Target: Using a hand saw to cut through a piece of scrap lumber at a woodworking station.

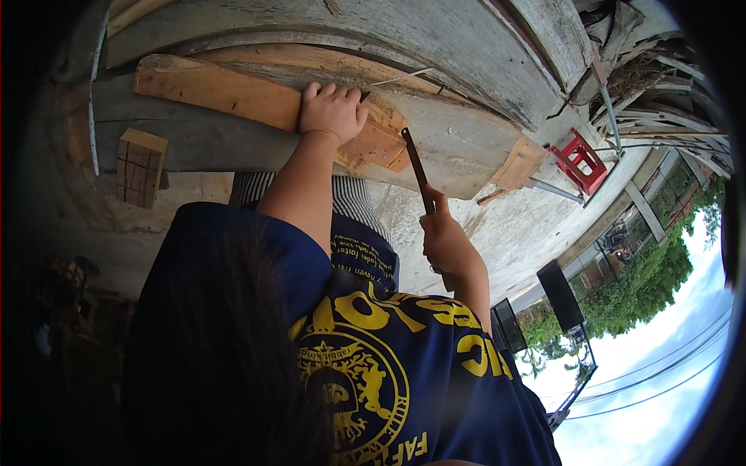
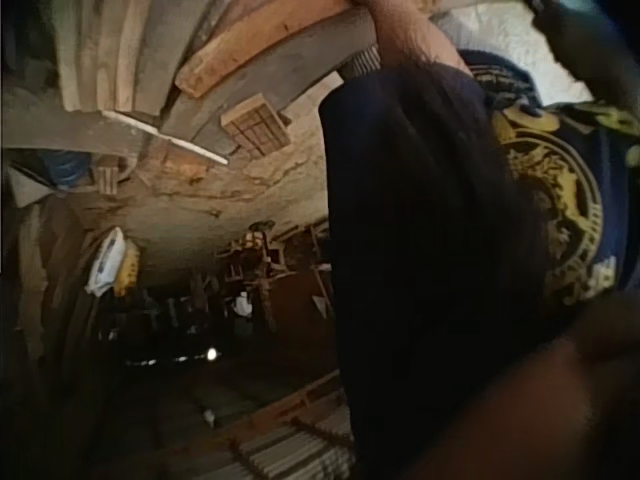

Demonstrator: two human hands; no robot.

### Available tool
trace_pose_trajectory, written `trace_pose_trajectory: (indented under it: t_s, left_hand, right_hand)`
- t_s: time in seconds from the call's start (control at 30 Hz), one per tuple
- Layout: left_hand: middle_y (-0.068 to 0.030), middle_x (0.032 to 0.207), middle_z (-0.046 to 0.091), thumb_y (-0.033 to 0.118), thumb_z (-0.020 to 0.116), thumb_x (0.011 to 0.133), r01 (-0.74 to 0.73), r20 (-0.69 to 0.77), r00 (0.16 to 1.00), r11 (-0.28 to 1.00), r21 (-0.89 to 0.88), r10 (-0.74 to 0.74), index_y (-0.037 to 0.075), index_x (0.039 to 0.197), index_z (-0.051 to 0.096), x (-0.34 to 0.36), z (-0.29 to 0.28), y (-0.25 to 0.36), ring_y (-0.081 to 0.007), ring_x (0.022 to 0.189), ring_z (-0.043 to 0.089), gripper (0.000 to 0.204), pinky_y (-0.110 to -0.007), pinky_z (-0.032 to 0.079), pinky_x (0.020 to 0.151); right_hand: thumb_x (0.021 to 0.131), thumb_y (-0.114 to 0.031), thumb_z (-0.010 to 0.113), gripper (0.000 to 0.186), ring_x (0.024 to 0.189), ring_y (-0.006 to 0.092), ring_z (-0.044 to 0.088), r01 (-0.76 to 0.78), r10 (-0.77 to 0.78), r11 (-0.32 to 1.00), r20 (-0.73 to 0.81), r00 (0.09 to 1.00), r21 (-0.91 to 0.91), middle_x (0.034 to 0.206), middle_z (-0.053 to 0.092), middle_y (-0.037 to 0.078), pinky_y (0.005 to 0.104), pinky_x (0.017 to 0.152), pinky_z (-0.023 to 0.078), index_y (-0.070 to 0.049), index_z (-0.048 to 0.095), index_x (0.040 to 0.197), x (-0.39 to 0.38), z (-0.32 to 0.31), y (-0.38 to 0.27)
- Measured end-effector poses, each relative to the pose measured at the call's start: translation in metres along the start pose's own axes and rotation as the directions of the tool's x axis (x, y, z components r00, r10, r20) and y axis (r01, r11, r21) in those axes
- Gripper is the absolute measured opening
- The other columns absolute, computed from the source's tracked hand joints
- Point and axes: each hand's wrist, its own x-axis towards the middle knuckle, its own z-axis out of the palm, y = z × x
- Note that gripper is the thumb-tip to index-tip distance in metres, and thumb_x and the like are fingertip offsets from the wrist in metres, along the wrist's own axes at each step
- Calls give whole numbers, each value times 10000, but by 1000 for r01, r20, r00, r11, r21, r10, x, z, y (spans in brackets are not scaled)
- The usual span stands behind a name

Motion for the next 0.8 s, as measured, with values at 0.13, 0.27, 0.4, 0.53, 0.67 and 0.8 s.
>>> trace_pose_trajectory:
  t_s: [0.13,0.27,0.4,0.53,0.67,0.8]
  left_hand:
    - [13,692,623,256,523,760,2,16,1000,999,32,-2,154,677,580,-3,5,-2,-166,731,566,144,-359,368,786]
    - [12,701,629,257,519,763,-3,17,1000,1000,12,3,156,679,581,3,1,5,-166,738,569,145,-357,369,796]
    - [14,708,633,259,517,768,2,17,1000,999,33,-3,156,680,583,1,1,2,-169,740,571,151,-357,369,810]
    - [14,711,633,264,515,772,32,23,999,997,65,-33,156,685,586,-6,1,-6,-172,746,571,156,-357,368,808]
    - [18,712,632,271,520,771,-9,14,1000,1000,29,8,162,685,589,6,0,9,-163,748,571,155,-351,365,786]
    - [-2,749,645,308,480,800,12,77,997,999,51,-16,145,736,608,0,2,-2,-163,784,575,218,-361,346,807]
  right_hand:
    - [919,-115,343,493,418,187,478,-86,84,996,70,994,27,589,520,106,354,395,403,-130,221,1396,17,6,-6]
    - [930,-131,369,495,393,184,462,-80,80,997,-24,996,1,557,499,94,331,374,391,-160,204,1395,34,22,-3]
    - [929,-127,375,480,404,169,463,-18,18,1000,-10,1000,17,557,487,67,328,372,377,-147,220,1383,-5,11,5]
    - [930,-124,389,461,387,143,429,21,-26,996,46,999,90,559,459,26,308,372,361,-140,247,1368,4,11,11]
    - [930,-121,383,462,387,151,443,-71,76,988,-30,997,135,557,471,41,309,366,364,-131,237,1368,30,19,-10]
    - [926,-126,362,460,392,151,463,12,-9,994,-27,1000,107,539,473,48,300,377,382,-140,237,1368,27,25,10]
